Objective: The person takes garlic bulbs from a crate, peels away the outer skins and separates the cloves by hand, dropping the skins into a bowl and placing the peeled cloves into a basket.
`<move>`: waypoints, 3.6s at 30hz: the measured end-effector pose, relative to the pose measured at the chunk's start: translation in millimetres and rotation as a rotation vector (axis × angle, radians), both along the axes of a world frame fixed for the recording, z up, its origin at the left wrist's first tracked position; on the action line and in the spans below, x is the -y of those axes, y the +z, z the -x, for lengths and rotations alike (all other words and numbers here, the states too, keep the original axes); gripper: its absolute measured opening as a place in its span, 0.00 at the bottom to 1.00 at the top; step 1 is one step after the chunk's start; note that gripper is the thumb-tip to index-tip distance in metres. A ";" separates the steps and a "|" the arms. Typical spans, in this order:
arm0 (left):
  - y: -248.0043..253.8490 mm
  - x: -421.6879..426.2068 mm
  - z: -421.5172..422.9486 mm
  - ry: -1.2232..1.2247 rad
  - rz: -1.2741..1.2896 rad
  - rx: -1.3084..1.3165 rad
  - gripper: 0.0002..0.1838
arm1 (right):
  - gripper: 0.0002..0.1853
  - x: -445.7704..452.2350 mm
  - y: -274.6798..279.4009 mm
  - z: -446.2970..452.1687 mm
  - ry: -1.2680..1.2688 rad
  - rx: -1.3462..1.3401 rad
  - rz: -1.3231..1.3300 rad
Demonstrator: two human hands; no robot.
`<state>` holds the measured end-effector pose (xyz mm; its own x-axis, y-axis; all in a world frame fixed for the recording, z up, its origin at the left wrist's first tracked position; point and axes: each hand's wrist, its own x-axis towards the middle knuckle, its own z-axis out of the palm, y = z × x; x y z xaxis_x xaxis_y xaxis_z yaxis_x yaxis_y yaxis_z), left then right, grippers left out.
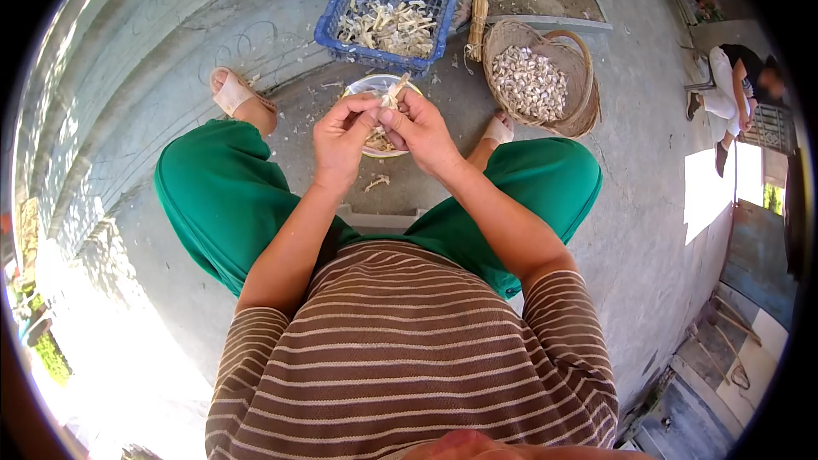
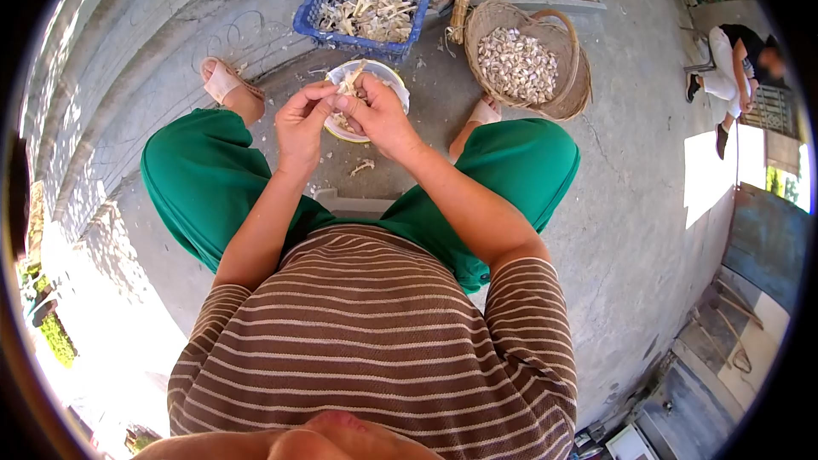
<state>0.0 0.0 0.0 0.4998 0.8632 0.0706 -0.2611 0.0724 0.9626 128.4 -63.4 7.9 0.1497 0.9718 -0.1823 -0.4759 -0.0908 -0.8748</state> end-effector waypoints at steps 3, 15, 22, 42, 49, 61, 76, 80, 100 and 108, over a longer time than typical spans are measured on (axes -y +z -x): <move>2.8 -7.5 2.2 0.068 0.141 -0.008 0.07 | 0.06 -6.1 -2.6 5.9 -0.047 0.017 -0.012; -17.2 -19.7 4.5 0.134 0.512 0.253 0.07 | 0.06 -2.6 -8.4 -10.2 0.010 -0.290 0.059; -74.6 -23.6 3.0 0.220 0.504 0.054 0.08 | 0.05 -2.5 -11.9 -12.6 -0.124 -0.377 0.138; -33.8 -5.2 1.1 -0.199 0.141 -0.189 0.05 | 0.04 -3.5 -33.6 -16.6 -0.201 -0.082 0.074; -24.5 -7.5 2.6 -0.124 0.295 -0.075 0.05 | 0.07 -16.7 -60.2 -25.9 -0.067 0.969 0.030; -17.7 -6.1 -1.5 -0.090 0.218 -0.098 0.02 | 0.11 -6.5 -32.1 -17.7 0.053 -0.077 0.031; 4.0 3.9 -10.7 0.036 -0.529 -0.345 0.06 | 0.28 -6.5 -38.6 -17.5 -0.238 -0.735 0.166; -14.0 2.1 -10.3 -0.007 -0.128 -0.300 0.06 | 0.19 -8.3 -73.1 -39.8 -0.420 -0.625 0.356; -29.3 -5.2 -44.7 0.102 0.573 -0.099 0.18 | 0.07 -101.5 -101.0 -94.7 -0.627 -0.019 0.297; -46.7 -27.5 -33.3 0.101 0.775 -0.035 0.10 | 0.13 -250.0 -179.1 -114.1 -0.287 0.733 0.272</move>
<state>33.3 27.5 -46.7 0.4072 0.7013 -0.5851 -0.2724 0.7047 0.6551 242.5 186.6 -171.1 0.5575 0.8136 -0.1651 0.1690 -0.3060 -0.9369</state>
